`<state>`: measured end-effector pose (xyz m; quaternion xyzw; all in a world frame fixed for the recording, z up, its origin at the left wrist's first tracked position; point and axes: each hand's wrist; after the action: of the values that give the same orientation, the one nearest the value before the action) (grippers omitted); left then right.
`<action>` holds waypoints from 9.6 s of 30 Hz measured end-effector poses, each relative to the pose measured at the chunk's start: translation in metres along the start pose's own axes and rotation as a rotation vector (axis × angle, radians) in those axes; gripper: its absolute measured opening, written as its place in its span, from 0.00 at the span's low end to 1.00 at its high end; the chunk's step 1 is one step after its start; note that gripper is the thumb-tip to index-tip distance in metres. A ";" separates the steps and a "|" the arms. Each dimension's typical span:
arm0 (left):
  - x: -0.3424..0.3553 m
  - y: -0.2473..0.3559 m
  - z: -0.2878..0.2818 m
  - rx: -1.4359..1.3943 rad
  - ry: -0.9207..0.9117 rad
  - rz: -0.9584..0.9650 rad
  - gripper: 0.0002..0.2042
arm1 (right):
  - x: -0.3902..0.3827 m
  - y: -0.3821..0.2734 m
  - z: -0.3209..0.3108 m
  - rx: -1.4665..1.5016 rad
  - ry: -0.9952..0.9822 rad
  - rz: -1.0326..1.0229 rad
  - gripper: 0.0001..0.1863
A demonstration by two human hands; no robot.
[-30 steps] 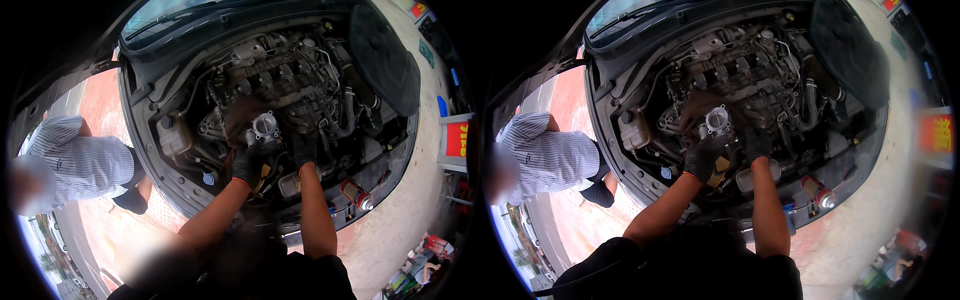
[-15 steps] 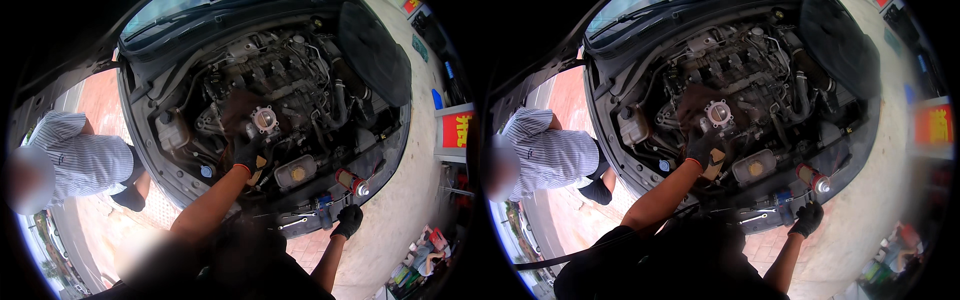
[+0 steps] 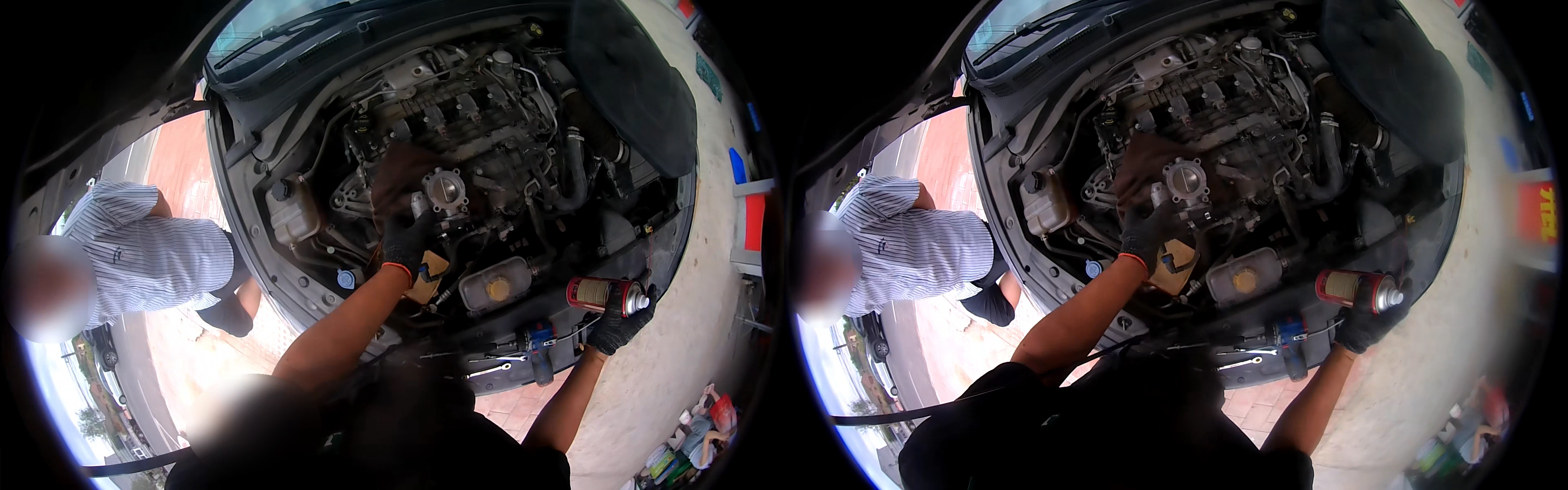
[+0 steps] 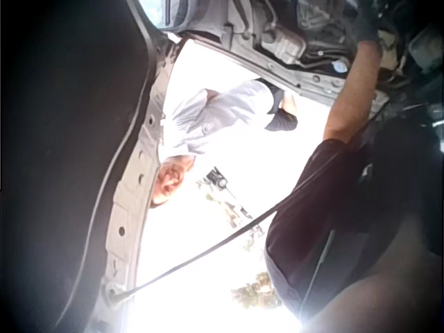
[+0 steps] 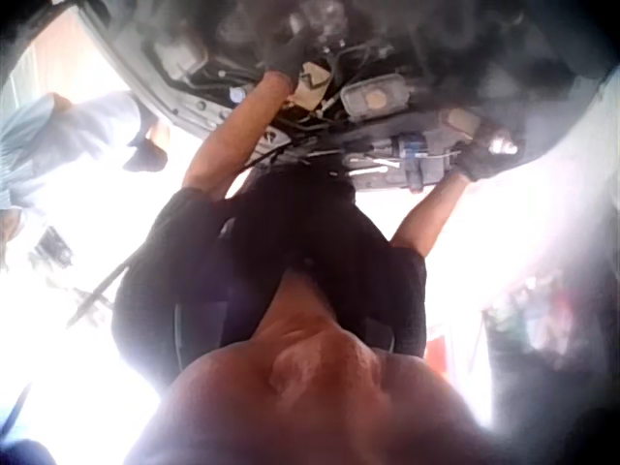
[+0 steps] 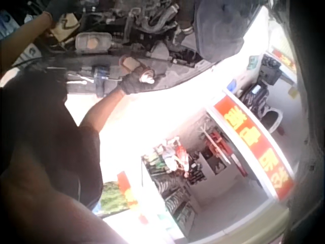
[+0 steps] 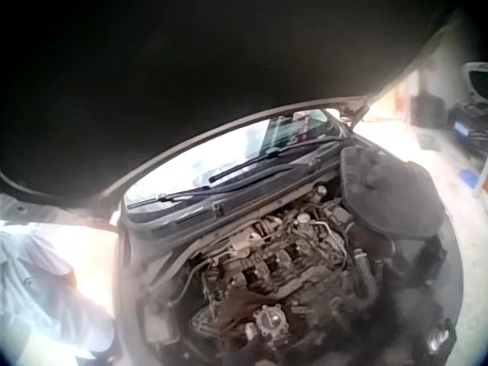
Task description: The person cleans a removed carburetor using a spray can and a rag. They repeatedly spray the carburetor and wipe it down while holding it over the open engine bay. A bystander stands nearby observing the process.
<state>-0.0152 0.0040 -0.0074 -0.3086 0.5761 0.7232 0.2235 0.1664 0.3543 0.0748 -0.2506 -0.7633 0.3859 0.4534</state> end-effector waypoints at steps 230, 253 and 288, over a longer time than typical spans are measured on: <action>-0.028 0.085 -0.018 1.599 -0.019 0.892 0.14 | -0.138 -0.090 0.253 0.338 -0.835 0.523 0.28; -0.026 0.066 -0.037 1.606 -0.063 0.669 0.27 | -0.156 -0.053 0.254 0.268 -0.855 0.351 0.29; -0.023 0.059 -0.026 0.957 -0.470 0.524 0.20 | -0.166 -0.048 0.248 0.489 -0.710 0.566 0.27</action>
<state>-0.0336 -0.0344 0.0457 0.1474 0.8301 0.4630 0.2736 0.0219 0.1157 -0.0407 -0.1874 -0.6601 0.7219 0.0895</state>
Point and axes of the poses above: each hand's wrist, its own x-axis towards the middle knuckle, its own z-axis out of the palm, y = z × x, and after that the axes turned 6 degrees about -z, right-handed
